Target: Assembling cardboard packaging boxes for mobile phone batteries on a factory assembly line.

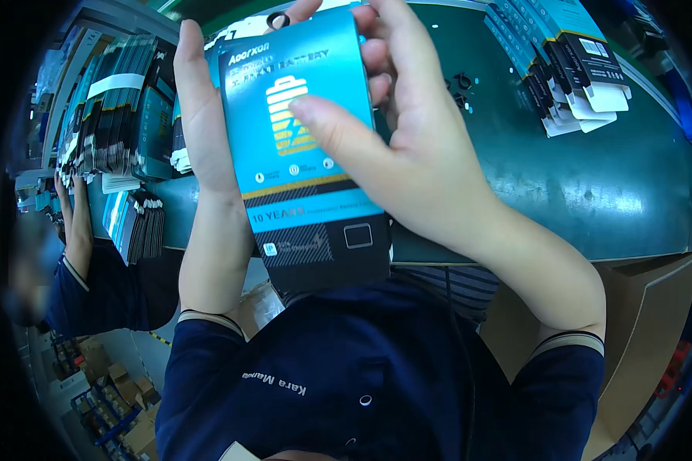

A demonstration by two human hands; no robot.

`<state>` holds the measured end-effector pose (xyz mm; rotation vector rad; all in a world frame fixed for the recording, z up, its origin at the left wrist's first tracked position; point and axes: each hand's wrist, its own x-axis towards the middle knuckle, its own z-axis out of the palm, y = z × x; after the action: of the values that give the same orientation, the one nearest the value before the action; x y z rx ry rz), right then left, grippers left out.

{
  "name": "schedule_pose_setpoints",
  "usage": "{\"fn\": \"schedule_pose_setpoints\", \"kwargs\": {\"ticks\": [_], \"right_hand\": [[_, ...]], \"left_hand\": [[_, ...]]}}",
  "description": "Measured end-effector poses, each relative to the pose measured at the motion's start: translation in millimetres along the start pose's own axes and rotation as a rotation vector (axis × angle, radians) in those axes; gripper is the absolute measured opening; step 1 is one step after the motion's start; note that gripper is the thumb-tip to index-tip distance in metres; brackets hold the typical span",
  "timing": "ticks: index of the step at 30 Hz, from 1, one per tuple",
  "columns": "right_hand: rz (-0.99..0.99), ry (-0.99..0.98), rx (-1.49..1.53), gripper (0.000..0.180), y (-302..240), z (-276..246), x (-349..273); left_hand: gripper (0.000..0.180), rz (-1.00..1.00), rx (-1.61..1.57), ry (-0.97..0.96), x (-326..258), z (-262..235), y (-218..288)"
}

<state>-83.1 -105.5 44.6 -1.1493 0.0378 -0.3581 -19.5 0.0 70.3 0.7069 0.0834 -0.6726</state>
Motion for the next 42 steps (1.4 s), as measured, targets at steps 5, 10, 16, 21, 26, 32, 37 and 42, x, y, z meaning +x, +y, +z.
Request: {"fn": "schedule_pose_setpoints", "kwargs": {"ticks": [5, 10, 16, 21, 26, 32, 37, 42], "right_hand": [[-0.174, -0.401, -0.428, 0.105, 19, -16, -4], [-0.133, -0.532, -0.411, 0.103, 26, -19, -4], [-0.041, -0.482, -0.421, 0.080, 20, -25, 8], [-0.051, -0.285, -0.399, 0.058, 14, -35, 25], [-0.105, -0.448, -0.410, 0.075, 24, -32, 17], [-0.090, -0.421, -0.486, 0.079, 18, -27, 12], [0.166, -0.389, -0.250, 0.053, -1, -29, 17], [0.306, -0.409, -0.118, 0.051, -7, -34, 21]], "left_hand": [[0.078, 0.034, -0.279, -0.469, 13, -37, 14], [0.079, 0.336, -0.076, -0.125, 11, -30, 21], [0.082, 0.316, -0.024, -0.026, 14, -23, 17], [0.109, 0.116, 0.030, -0.645, 11, -39, 21], [0.086, 0.286, 0.085, 0.047, 8, -17, 9], [0.085, 0.296, 0.053, 0.198, 8, -3, 11], [0.109, 0.212, 0.111, -0.503, 17, -68, 24], [0.106, 0.219, 0.049, -0.531, 19, -73, 27]]}}
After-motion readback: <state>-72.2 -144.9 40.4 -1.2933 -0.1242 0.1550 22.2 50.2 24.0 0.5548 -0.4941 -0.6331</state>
